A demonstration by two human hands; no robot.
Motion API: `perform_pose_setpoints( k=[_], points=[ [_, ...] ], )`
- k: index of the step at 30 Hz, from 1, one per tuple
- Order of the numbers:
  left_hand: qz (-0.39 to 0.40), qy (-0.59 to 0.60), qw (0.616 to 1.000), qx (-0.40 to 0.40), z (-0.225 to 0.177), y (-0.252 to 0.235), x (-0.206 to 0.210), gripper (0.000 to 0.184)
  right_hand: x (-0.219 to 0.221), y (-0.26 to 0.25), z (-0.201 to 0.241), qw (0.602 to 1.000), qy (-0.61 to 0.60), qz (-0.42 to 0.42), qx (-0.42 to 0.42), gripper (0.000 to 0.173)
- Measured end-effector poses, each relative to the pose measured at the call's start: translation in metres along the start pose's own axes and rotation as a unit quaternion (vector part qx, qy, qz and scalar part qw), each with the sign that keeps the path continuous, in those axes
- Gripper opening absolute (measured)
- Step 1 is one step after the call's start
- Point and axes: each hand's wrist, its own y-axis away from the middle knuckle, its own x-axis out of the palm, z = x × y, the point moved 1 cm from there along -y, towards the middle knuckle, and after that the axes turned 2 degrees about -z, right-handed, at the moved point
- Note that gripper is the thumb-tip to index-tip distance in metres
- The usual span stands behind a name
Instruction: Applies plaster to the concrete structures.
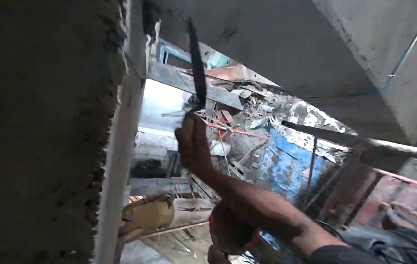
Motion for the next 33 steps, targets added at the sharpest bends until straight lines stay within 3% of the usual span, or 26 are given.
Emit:
perform_pose_setpoints(
  k=[2, 5, 7, 9, 12, 13, 15, 17, 19, 22, 26, 30, 33],
  points=[
    [0.019, -0.006, 1.0, 0.018, -0.003, -0.005, 0.019, 0.045, -0.069, 0.019, -0.044, 0.988, 0.075, 0.104, 0.09, 0.063],
    [0.028, -0.052, 0.998, 0.038, -0.019, -0.004, 0.039, 0.043, -0.196, 0.083, -0.087, 0.925, 0.227, 0.217, 0.214, 0.05],
    [0.047, -0.061, 0.995, 0.068, -0.038, -0.012, 0.061, 0.038, -0.263, 0.112, -0.08, 0.858, 0.341, 0.273, 0.269, 0.048],
    [0.079, -0.052, 0.991, 0.093, -0.05, -0.019, 0.077, 0.035, -0.3, 0.122, -0.066, 0.768, 0.455, 0.355, 0.277, 0.043],
    [0.128, -0.036, 0.981, 0.141, -0.065, -0.021, 0.098, 0.031, -0.299, 0.114, -0.05, 0.606, 0.603, 0.451, 0.254, 0.036],
    [0.148, -0.046, 0.974, 0.166, -0.068, -0.019, 0.104, 0.03, -0.291, 0.112, -0.049, 0.582, 0.642, 0.442, 0.231, 0.033],
    [0.187, -0.065, 0.958, 0.208, -0.077, -0.007, 0.116, 0.029, -0.272, 0.11, -0.058, 0.568, 0.708, 0.391, 0.152, 0.03],
    [0.206, -0.069, 0.944, 0.248, -0.083, 0.002, 0.127, 0.025, -0.242, 0.116, -0.067, 0.549, 0.737, 0.364, 0.15, 0.036],
    [0.21, -0.06, 0.937, 0.272, -0.089, 0.001, 0.136, 0.023, -0.224, 0.127, -0.069, 0.533, 0.726, 0.397, 0.179, 0.036],
    [0.208, -0.064, 0.934, 0.283, -0.094, -0.007, 0.14, 0.023, -0.21, 0.116, -0.04, 0.47, 0.723, 0.461, 0.211, 0.021],
    [0.199, -0.096, 0.919, 0.327, -0.103, 0.003, 0.145, 0.027, -0.22, 0.101, -0.039, 0.492, 0.773, 0.38, 0.123, 0.032],
    [0.191, -0.09, 0.916, 0.342, -0.107, 0.001, 0.149, 0.028, -0.233, 0.11, -0.033, 0.463, 0.756, 0.428, 0.177, 0.021],
    [0.199, -0.081, 0.915, 0.341, -0.103, 0.008, 0.153, 0.026, -0.242, 0.102, -0.036, 0.473, 0.774, 0.404, 0.118, 0.034]
  ],
)
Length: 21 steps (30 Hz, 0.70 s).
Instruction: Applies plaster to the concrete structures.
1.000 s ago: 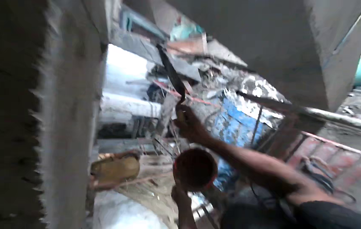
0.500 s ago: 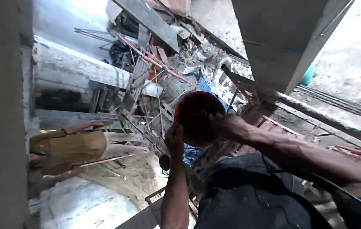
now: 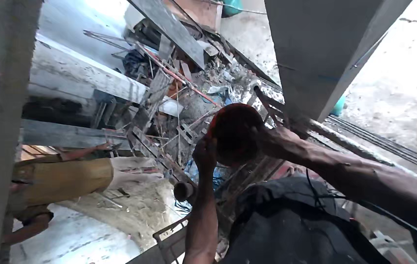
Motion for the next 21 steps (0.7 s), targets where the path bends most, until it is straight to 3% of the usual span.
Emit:
perform_pose_setpoints(
  k=[4, 7, 13, 18, 21],
  points=[
    [-0.023, -0.006, 1.0, 0.004, -0.01, -0.002, 0.002, 0.026, -0.008, 0.009, -0.011, 0.999, 0.021, 0.006, -0.032, 0.023],
    [-0.015, -0.006, 0.998, 0.056, -0.015, -0.009, -0.002, 0.025, -0.018, 0.008, -0.036, 0.993, 0.044, -0.088, -0.065, 0.022],
    [-0.006, -0.013, 0.989, 0.148, -0.037, -0.003, -0.013, 0.021, -0.047, -0.02, -0.008, 0.983, 0.123, -0.084, 0.105, 0.022],
    [-0.024, -0.018, 0.977, 0.213, -0.04, -0.006, -0.03, 0.023, -0.026, -0.024, -0.03, 0.988, 0.107, -0.098, -0.048, 0.02],
    [-0.012, -0.018, 0.968, 0.251, -0.044, -0.01, -0.039, 0.024, -0.021, -0.015, -0.029, 0.988, 0.066, -0.103, -0.092, 0.018]
  ],
)
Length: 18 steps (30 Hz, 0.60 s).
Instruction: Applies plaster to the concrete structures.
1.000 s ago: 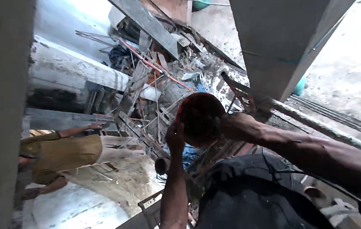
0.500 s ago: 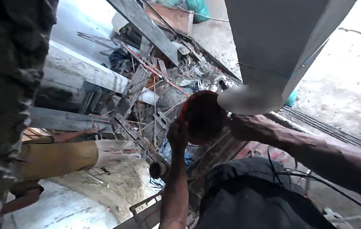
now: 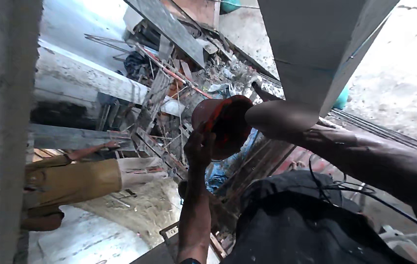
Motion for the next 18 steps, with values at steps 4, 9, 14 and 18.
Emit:
perform_pose_setpoints(
  k=[4, 9, 14, 18],
  points=[
    [0.01, -0.003, 1.0, 0.021, -0.002, -0.009, -0.009, 0.024, 0.021, 0.006, -0.001, 0.999, -0.042, 0.016, -0.013, 0.027],
    [-0.012, 0.017, 1.0, -0.013, 0.001, -0.014, -0.02, 0.028, 0.04, 0.01, 0.01, 0.991, -0.136, 0.008, -0.006, 0.027],
    [-0.042, 0.054, 0.994, -0.089, 0.003, -0.012, -0.013, 0.026, 0.042, 0.006, 0.028, 0.982, -0.187, -0.014, -0.005, 0.026],
    [-0.118, 0.183, 0.957, -0.19, 0.015, -0.004, -0.001, 0.014, 0.041, 0.003, 0.032, 0.973, -0.232, -0.015, 0.014, 0.022]
  ],
)
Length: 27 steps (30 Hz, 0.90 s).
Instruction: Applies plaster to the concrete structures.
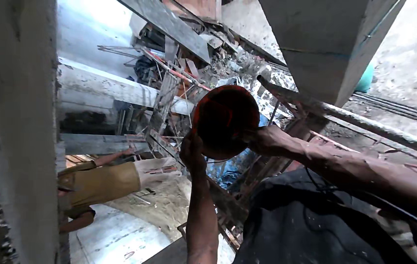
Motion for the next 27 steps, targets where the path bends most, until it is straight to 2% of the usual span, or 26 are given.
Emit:
perform_pose_setpoints(
  k=[5, 9, 11, 13, 17, 19, 22, 27],
  points=[
    [-0.044, 0.046, 0.996, -0.065, 0.008, 0.003, 0.013, 0.02, -0.007, -0.005, 0.007, 0.997, -0.065, -0.037, 0.009, 0.016],
    [-0.079, 0.04, 0.992, -0.095, 0.012, -0.002, 0.019, 0.018, -0.014, -0.006, 0.0, 0.992, -0.12, -0.004, 0.04, 0.024],
    [-0.103, 0.064, 0.984, -0.134, 0.02, -0.003, 0.021, 0.021, -0.026, -0.002, 0.003, 0.99, -0.134, 0.009, 0.047, 0.031],
    [-0.133, 0.086, 0.971, -0.179, 0.031, -0.001, 0.023, 0.027, -0.034, 0.002, 0.005, 0.99, -0.131, 0.007, 0.058, 0.03],
    [-0.143, 0.064, 0.95, -0.269, 0.053, 0.021, 0.014, 0.033, -0.063, 0.014, 0.022, 0.979, -0.164, 0.001, 0.117, 0.041],
    [-0.143, 0.028, 0.945, -0.291, 0.056, 0.037, 0.003, 0.034, -0.079, 0.015, 0.032, 0.965, -0.229, -0.018, 0.124, 0.042],
    [-0.131, -0.021, 0.938, -0.321, 0.051, 0.061, -0.015, 0.037, -0.104, 0.001, 0.048, 0.928, -0.355, -0.075, 0.086, 0.042],
    [-0.118, -0.123, 0.934, -0.315, 0.056, 0.097, -0.05, 0.036, -0.152, -0.055, 0.072, 0.861, -0.473, -0.189, 0.018, 0.046]
  ],
)
